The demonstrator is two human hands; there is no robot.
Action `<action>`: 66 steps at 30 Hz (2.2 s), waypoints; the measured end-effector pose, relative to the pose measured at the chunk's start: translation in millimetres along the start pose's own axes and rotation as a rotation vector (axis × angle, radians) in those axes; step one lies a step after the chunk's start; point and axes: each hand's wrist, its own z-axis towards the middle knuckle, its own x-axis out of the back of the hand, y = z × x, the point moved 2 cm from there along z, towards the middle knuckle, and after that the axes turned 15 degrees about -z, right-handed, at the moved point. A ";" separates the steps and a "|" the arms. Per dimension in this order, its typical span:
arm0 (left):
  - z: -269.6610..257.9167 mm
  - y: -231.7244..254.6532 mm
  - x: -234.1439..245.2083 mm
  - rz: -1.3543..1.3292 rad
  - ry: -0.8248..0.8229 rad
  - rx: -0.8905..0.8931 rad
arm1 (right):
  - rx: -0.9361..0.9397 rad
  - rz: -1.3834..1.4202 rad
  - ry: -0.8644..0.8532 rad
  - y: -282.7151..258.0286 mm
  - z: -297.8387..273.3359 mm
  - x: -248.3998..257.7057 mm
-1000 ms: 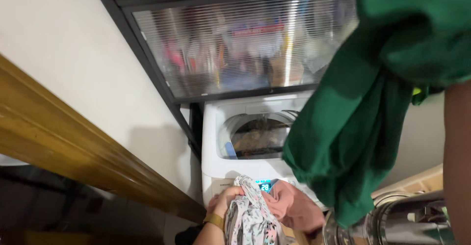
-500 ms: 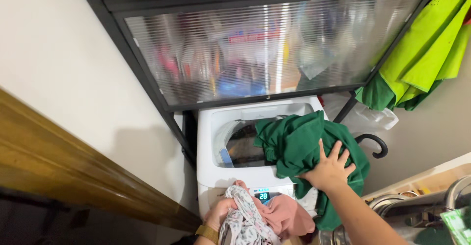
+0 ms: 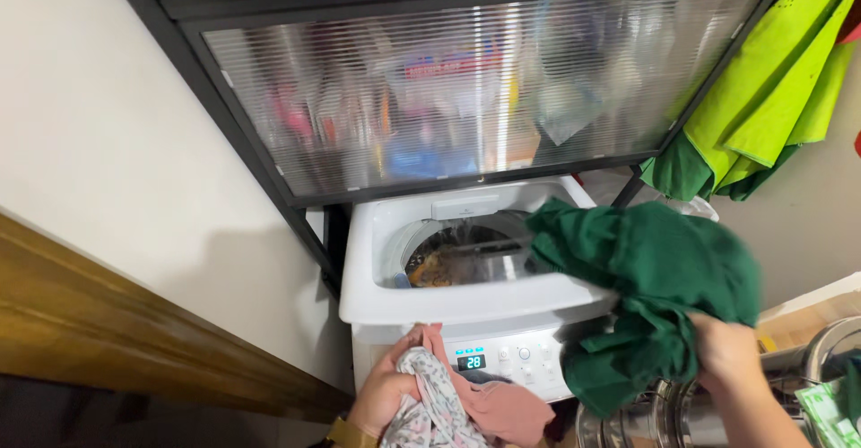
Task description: The person fills a plastic container with water and blue liquid at the sink, then pours the mixture into a top-loading washing machine. They gather several garments from a pile on a chair and place them into the washer, then close the lid.
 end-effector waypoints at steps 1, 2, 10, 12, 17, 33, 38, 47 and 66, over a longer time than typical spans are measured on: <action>2.3 14.8 -11.8 0.005 0.016 -0.001 | 0.135 0.053 -0.128 -11.9 -10.8 1.0; 6.2 30.4 -24.9 0.096 0.014 -0.014 | 0.156 -0.033 -0.202 -20.9 -14.3 0.4; 11.3 116.0 -102.6 0.464 -0.081 -0.045 | -0.149 -0.831 -0.829 -21.9 -31.1 48.9; 12.6 124.6 -110.0 0.574 -0.078 -0.097 | -0.002 -0.982 -1.151 -2.3 -30.4 44.9; 20.2 147.3 -118.1 0.686 -0.283 -0.193 | -0.225 -0.772 -0.914 53.0 -0.8 23.7; 19.9 153.5 -120.4 0.647 -0.166 -0.189 | 0.180 -1.690 -0.506 -54.0 -0.6 -222.4; 19.4 151.2 -115.6 0.583 -0.126 -0.155 | 0.154 -0.771 -0.928 -41.0 -67.7 -245.4; 30.4 145.9 -95.4 0.458 -0.109 -0.152 | -0.514 -0.002 -1.171 18.7 -125.9 -261.6; 26.9 159.0 -113.2 0.275 -0.005 -0.222 | -0.201 0.485 -0.543 -3.6 13.9 -21.6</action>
